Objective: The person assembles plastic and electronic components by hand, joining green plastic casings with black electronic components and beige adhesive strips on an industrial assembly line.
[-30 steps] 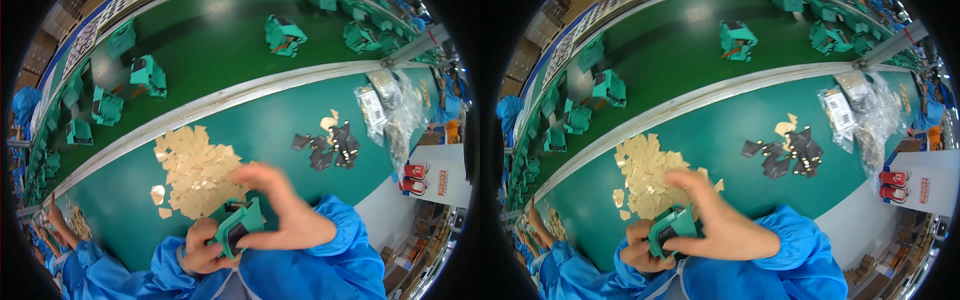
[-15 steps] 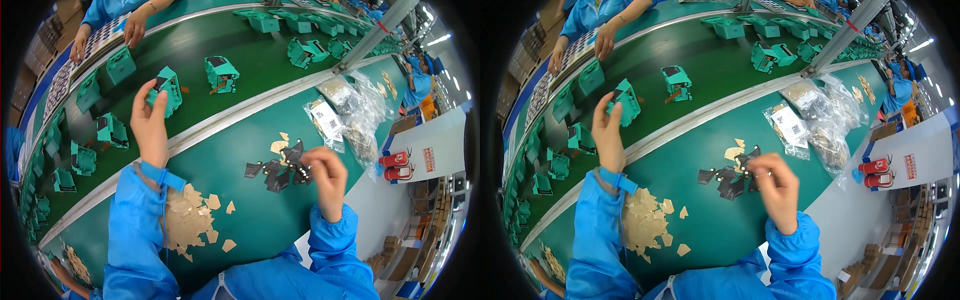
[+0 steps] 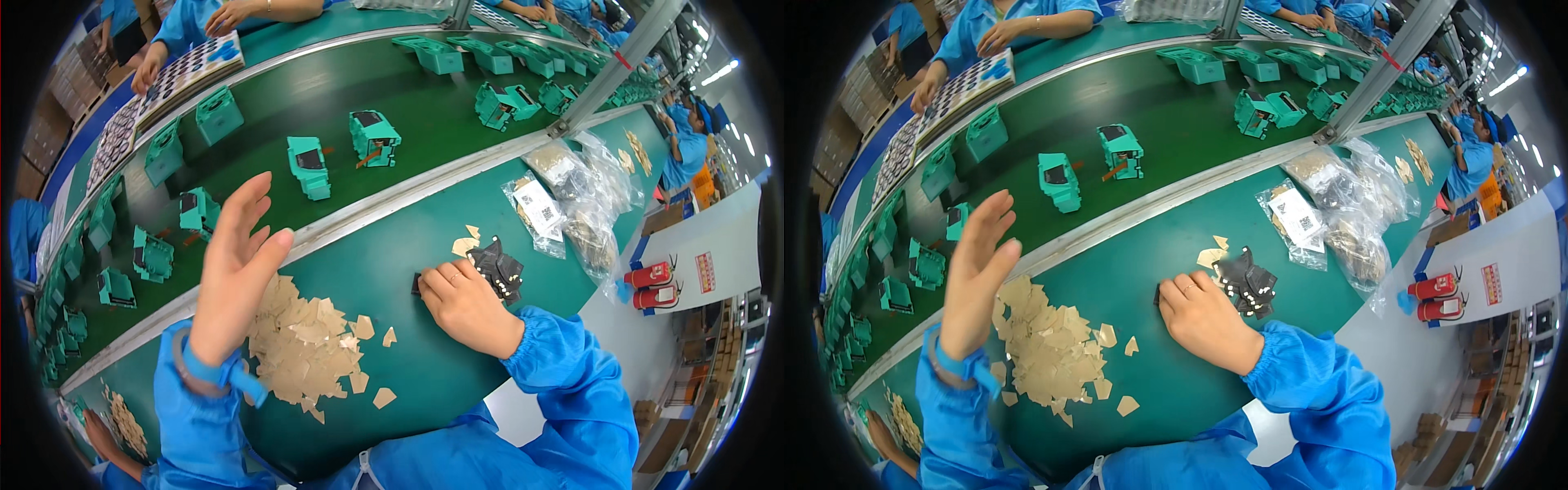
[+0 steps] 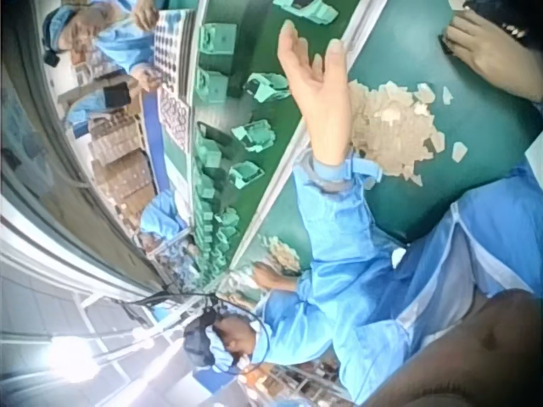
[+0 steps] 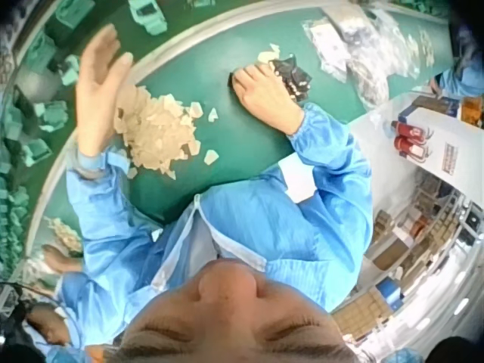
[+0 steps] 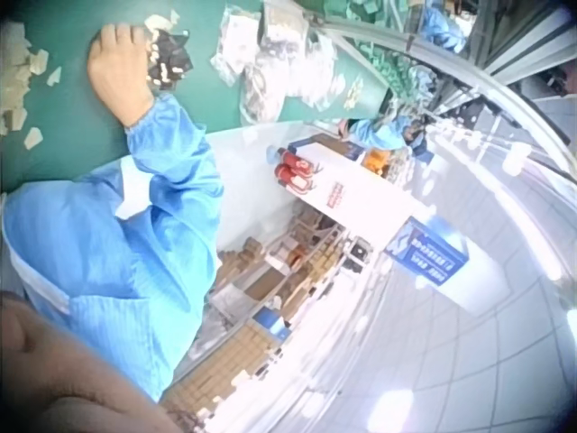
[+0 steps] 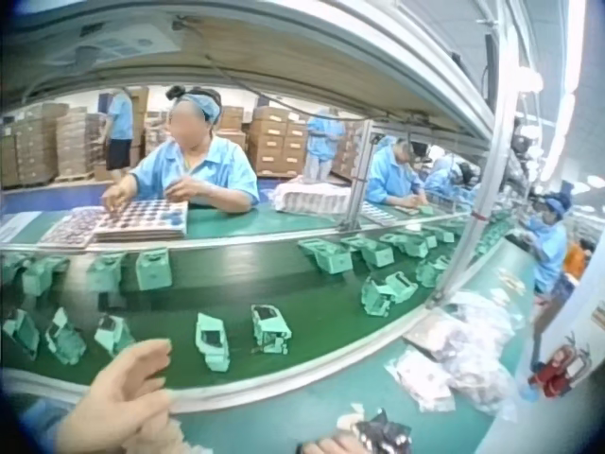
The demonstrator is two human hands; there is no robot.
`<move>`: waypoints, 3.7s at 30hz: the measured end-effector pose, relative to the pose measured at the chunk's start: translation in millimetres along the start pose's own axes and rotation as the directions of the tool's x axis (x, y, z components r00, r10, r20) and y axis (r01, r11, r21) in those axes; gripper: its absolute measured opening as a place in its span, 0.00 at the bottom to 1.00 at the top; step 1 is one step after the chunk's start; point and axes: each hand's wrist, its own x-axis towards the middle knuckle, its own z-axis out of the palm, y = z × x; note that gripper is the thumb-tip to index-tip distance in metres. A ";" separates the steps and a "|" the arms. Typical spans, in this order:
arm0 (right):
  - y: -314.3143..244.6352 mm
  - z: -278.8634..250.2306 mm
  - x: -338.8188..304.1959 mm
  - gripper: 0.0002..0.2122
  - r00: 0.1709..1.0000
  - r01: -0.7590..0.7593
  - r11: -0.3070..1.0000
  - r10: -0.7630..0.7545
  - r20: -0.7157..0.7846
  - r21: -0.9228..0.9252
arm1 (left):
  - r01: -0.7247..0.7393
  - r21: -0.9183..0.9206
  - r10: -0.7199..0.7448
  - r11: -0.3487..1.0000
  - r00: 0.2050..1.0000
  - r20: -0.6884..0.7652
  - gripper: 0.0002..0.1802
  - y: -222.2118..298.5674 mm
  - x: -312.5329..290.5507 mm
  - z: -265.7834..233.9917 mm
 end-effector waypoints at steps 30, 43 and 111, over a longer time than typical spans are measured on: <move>-75.4 -39.4 45.1 0.06 0.985 -0.153 0.161 -0.057 0.164 0.975 | 0.077 -0.467 -0.108 0.881 0.993 -0.041 0.08 -49.1 -161.9 28.2; -102.4 -19.6 38.0 0.15 0.957 0.119 0.675 0.118 -0.266 0.728 | 0.056 -0.143 -0.085 0.988 0.975 -0.207 0.09 -51.6 -150.3 32.5; -76.3 -20.1 38.4 0.11 0.988 0.032 0.662 0.094 -0.125 0.748 | 0.078 -0.209 -0.118 0.975 0.976 -0.185 0.08 -60.8 -139.1 48.6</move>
